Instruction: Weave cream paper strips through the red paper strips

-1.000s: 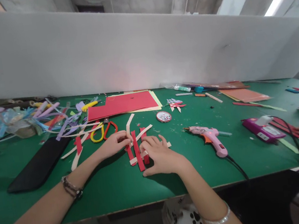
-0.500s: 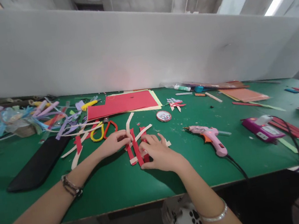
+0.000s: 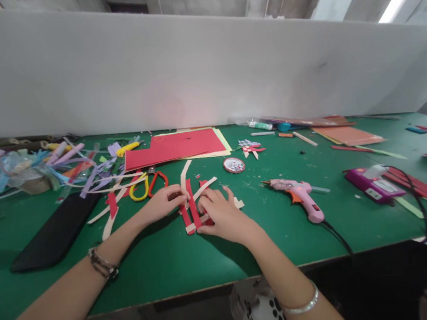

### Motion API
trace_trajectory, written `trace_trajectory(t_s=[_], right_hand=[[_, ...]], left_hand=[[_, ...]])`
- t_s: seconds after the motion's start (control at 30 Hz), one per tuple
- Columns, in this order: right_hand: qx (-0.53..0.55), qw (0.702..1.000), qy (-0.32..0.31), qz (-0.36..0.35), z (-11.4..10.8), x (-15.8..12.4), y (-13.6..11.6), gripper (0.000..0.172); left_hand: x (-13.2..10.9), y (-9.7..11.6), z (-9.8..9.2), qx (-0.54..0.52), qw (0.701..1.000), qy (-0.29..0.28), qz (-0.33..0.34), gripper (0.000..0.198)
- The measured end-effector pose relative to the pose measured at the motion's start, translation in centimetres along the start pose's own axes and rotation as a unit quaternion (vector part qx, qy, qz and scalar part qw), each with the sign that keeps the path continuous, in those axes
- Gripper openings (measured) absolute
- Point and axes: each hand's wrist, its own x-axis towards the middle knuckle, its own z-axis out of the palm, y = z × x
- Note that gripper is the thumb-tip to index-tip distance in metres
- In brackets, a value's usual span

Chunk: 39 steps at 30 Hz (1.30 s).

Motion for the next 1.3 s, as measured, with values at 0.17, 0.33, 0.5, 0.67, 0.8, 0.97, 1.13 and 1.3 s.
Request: trace_trajectory(t_s=[0.17, 0.33, 0.5, 0.67, 0.8, 0.97, 1.13, 1.3], right_hand=[[0.008, 1.0, 0.001, -0.002, 0.0, 0.0, 0.0, 0.021], [0.028, 1.0, -0.008, 0.004, -0.4, -0.2, 0.5, 0.025], [0.032, 0.999, 0.0, 0.015, -0.6, -0.3, 0.5, 0.016], [0.028, 0.999, 0.022, 0.024, -0.5, -0.1, 0.4, 0.01], [0.01, 0.997, 0.055, 0.056, -0.1, 0.2, 0.1, 0.008], [-0.005, 0.993, 0.074, 0.095, 0.5, 0.5, -0.4, 0.017], [0.02, 0.992, 0.073, 0.101, 1.1, 0.7, -0.4, 0.013], [0.052, 0.989, 0.058, 0.126, 1.1, 0.9, -0.5, 0.009]], left_hand=[[0.0, -0.1, 0.1, -0.009, 1.0, -0.001, -0.002, 0.014], [0.0, -0.1, 0.1, -0.017, 1.0, -0.004, -0.006, 0.014], [0.0, 0.0, 0.0, -0.032, 0.999, -0.01, -0.006, 0.014], [0.1, 0.0, 0.0, -0.014, 1.0, 0.003, -0.005, 0.013], [0.1, -0.1, 0.0, -0.011, 1.0, -0.003, 0.0, 0.014], [0.1, -0.2, 0.1, -0.017, 1.0, 0.001, 0.001, 0.014], [0.0, -0.2, 0.1, -0.027, 0.999, -0.005, 0.017, 0.015], [-0.1, -0.2, 0.0, -0.036, 0.999, -0.008, 0.008, 0.013]])
